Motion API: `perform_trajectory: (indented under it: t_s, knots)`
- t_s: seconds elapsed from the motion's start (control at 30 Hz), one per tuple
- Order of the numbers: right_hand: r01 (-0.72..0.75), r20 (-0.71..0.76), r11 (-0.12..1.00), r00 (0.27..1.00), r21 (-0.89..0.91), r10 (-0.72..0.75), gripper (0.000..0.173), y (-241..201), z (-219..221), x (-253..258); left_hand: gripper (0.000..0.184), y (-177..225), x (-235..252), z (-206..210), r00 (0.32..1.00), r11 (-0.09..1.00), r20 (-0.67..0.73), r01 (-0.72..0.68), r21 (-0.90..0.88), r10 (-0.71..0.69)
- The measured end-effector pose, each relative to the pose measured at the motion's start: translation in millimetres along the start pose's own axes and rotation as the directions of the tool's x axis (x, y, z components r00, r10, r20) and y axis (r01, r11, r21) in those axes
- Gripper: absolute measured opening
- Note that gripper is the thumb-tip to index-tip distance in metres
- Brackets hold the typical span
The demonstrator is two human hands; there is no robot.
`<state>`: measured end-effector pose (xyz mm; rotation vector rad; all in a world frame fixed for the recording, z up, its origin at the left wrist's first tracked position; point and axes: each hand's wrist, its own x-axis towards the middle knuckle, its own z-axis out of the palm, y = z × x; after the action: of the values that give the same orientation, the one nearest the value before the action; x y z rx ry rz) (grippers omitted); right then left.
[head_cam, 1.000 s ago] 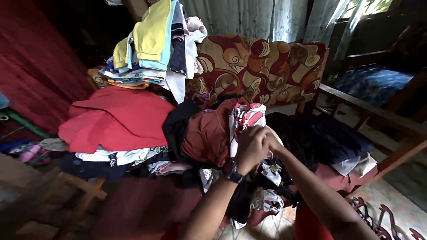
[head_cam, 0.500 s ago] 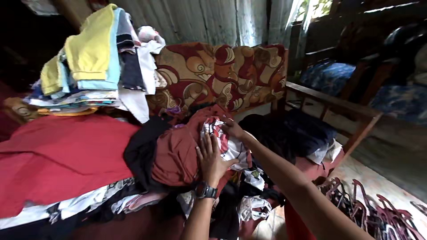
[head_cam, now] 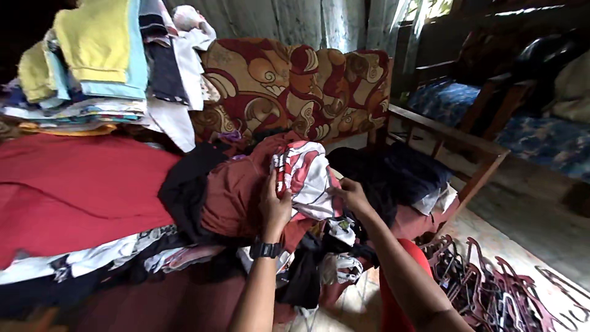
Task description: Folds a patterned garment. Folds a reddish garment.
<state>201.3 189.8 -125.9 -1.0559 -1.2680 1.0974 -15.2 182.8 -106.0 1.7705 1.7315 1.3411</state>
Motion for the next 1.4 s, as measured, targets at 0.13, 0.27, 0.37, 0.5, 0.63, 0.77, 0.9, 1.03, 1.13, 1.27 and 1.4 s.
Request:
perform_trajectory:
  t_s: [0.13, 0.27, 0.37, 0.5, 0.63, 0.77, 0.9, 1.03, 1.13, 1.27, 1.4]
  knots:
    - [0.077, -0.099, 0.826, 0.995, 0.559, -0.026, 0.021, 8.9, 10.3, -17.6, 0.078, 12.9, -14.9, -9.9, 0.994, 0.992, 0.051, 0.098, -0.085, -0.094]
    - [-0.001, -0.062, 0.427, 0.989, 0.904, 0.134, 0.066, 37.3, 41.0, -53.1, 0.088, 30.5, -26.7, -5.3, 0.985, 0.990, 0.106, 0.130, 0.045, -0.134]
    - [-0.057, -0.077, 0.465, 0.961, 0.884, 0.264, 0.062, 27.7, 67.0, -73.1, 0.081, 53.4, -34.2, 4.0, 0.976, 0.983, 0.184, 0.084, 0.162, -0.114]
    - [-0.029, -0.201, 0.626, 0.934, 0.780, 0.295, 0.027, 0.9, 44.4, -41.4, 0.086, 64.3, -34.8, 15.4, 0.933, 0.995, 0.360, -0.039, 0.093, 0.002]
    - [0.089, -0.304, 0.748, 0.940, 0.658, 0.156, 0.012, -35.9, -16.4, 0.3, 0.063, 70.1, -10.8, 12.6, 0.970, 0.967, 0.216, -0.154, 0.204, 0.109]
    - [0.215, -0.392, 0.826, 0.920, 0.522, 0.008, 0.014, -78.1, -77.1, 28.7, 0.064, 15.9, 23.0, 30.5, 0.983, 0.829, 0.105, -0.186, 0.527, 0.154]
    - [0.369, -0.506, 0.812, 0.856, 0.452, -0.107, 0.017, -84.8, -135.6, 45.8, 0.068, -18.6, 22.8, 45.8, 0.984, 0.759, 0.086, -0.173, 0.628, 0.154]
    - [0.302, -0.599, 0.894, 0.800, 0.331, -0.048, 0.024, -20.9, -202.7, 55.8, 0.067, -17.6, 22.2, 45.0, 0.986, 0.779, 0.086, -0.168, 0.604, 0.145]
    - [-0.058, -0.687, 0.970, 0.697, 0.234, 0.208, 0.027, 64.5, -241.9, 52.4, 0.068, -21.9, 21.9, 45.8, 0.983, 0.777, 0.074, -0.178, 0.604, 0.167]
    - [-0.239, -0.710, 0.947, 0.628, 0.214, 0.319, 0.034, 97.5, -251.5, 43.8, 0.068, -21.0, 22.6, 46.6, 0.982, 0.770, 0.056, -0.178, 0.612, 0.183]
    - [-0.252, -0.709, 0.945, 0.626, 0.209, 0.324, 0.031, 96.9, -248.7, 45.3, 0.070, -19.3, 20.0, 44.1, 0.985, 0.765, 0.094, -0.174, 0.620, 0.147]
